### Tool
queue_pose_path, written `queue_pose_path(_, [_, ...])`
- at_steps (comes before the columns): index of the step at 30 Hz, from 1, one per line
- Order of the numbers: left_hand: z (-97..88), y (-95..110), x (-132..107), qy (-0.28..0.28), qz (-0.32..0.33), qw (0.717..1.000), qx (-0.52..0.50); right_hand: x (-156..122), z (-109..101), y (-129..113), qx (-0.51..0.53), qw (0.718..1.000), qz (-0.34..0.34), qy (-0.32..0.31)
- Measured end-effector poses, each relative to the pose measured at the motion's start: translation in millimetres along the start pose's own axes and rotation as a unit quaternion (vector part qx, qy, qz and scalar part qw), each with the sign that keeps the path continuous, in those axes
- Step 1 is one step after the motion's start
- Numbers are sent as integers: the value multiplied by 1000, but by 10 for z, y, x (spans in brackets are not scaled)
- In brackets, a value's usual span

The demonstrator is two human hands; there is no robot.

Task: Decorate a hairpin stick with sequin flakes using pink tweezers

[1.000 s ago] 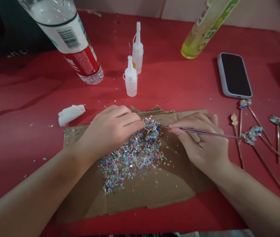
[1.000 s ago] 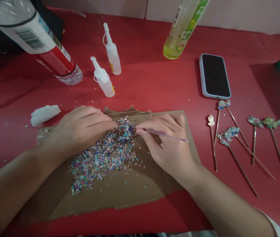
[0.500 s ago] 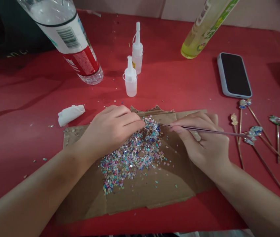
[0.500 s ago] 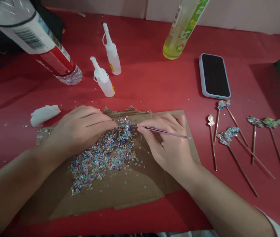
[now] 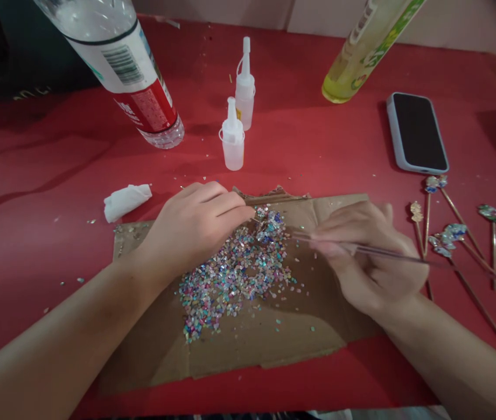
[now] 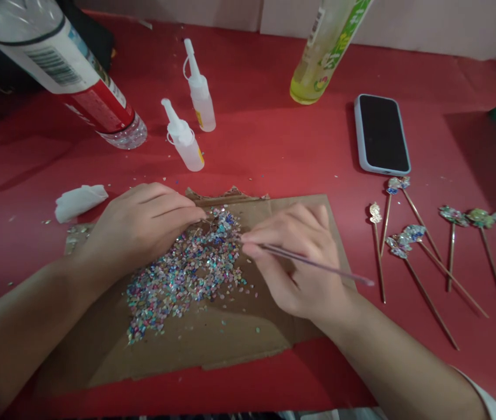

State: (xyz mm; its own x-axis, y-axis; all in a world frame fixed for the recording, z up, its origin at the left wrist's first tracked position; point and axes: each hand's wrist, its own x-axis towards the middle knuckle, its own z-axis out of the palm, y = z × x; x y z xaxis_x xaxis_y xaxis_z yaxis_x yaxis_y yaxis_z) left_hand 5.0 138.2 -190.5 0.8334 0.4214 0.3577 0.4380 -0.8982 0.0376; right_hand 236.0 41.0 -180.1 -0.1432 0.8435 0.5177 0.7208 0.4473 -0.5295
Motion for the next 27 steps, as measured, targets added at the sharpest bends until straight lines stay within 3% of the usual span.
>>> queue_pose_path(4, [15,1,-7,-4,-9,1000,18,9,42,-74,25,994,-43,-100])
queue_pose_path(8, [21,6,-5,-6,-7,1000,21,5,86,-107,25,989,-53,-139])
queue_pose_path(13, [23,18,0,-11,-11,1000,19,-10,93,-156,31,985,-53,-161])
queue_pose_path(20, [49,32,-10,-2,-17,1000,23,-39,124,-281,90,971,-113,-191])
queue_pose_path(27, [50,44,-8,-3,-18,1000,20,-41,107,-276,66,978,-80,-182])
